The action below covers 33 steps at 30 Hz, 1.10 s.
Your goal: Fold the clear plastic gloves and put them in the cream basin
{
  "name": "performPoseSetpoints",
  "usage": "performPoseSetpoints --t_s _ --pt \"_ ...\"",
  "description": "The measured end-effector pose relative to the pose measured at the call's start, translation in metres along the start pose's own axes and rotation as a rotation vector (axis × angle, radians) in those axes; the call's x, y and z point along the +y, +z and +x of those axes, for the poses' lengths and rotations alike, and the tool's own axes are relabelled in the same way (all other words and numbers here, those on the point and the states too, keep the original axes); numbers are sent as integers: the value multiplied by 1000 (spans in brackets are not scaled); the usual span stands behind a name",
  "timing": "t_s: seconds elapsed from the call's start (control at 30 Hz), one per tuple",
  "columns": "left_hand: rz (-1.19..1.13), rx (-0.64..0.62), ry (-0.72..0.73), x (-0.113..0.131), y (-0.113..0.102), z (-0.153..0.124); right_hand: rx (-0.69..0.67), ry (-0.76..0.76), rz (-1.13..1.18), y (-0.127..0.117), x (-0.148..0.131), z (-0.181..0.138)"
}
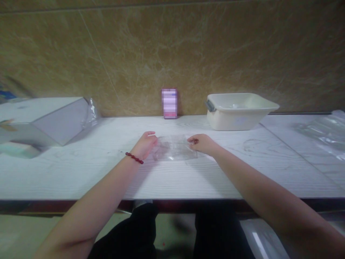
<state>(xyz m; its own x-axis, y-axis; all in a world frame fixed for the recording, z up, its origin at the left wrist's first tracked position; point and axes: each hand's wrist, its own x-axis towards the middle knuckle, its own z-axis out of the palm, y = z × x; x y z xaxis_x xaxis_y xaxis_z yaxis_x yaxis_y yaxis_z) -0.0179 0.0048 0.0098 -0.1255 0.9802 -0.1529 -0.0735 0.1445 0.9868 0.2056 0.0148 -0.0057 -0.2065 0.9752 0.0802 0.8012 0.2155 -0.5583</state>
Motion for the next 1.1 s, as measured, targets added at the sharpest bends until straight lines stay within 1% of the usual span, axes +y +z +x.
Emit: performPoseSetpoints --t_s 0.13,0.2,0.23,0.27,0.33,0.37,0.43,0.47,0.5,0.57,0.7,0.83,0.97,1.1 --pt "-66 -14 3 -2 0 6 -31 -1 -2 -2 -2 -1" --pt "-29 -4 12 -5 -1 9 -42 -11 3 -3 -3 -1" --pt "34 0 36 -7 -1 10 -45 -14 3 -3 -3 -1" --pt "137 -2 89 -9 -1 11 -45 -15 -1 -3 -4 -1" --pt "447 -49 292 -13 -1 11 -44 -3 -23 -4 -4 -2" --pt "624 -109 422 -14 -1 10 -42 6 -39 -4 -4 -2" --pt "919 -296 664 -16 1 4 -42 22 -70 -5 -4 -2" --pt "1019 -397 745 -17 3 1 -44 27 -78 -5 -4 -2" --pt "1097 -478 793 -18 5 -2 -46 30 -78 -6 -3 -2" --pt "1222 -568 821 -18 8 -8 -50 27 -64 -6 -3 -1" --pt "1369 -665 792 -18 7 -13 -50 6 -46 -6 -3 -1" --pt "1447 -714 791 -18 6 -15 -47 3 -60 -7 -3 -2" --pt "1473 -751 813 -18 6 -19 -32 6 -118 -11 -3 -3" --pt "1373 -831 822 -13 2 -20 15 -6 -215 -16 -3 -4"
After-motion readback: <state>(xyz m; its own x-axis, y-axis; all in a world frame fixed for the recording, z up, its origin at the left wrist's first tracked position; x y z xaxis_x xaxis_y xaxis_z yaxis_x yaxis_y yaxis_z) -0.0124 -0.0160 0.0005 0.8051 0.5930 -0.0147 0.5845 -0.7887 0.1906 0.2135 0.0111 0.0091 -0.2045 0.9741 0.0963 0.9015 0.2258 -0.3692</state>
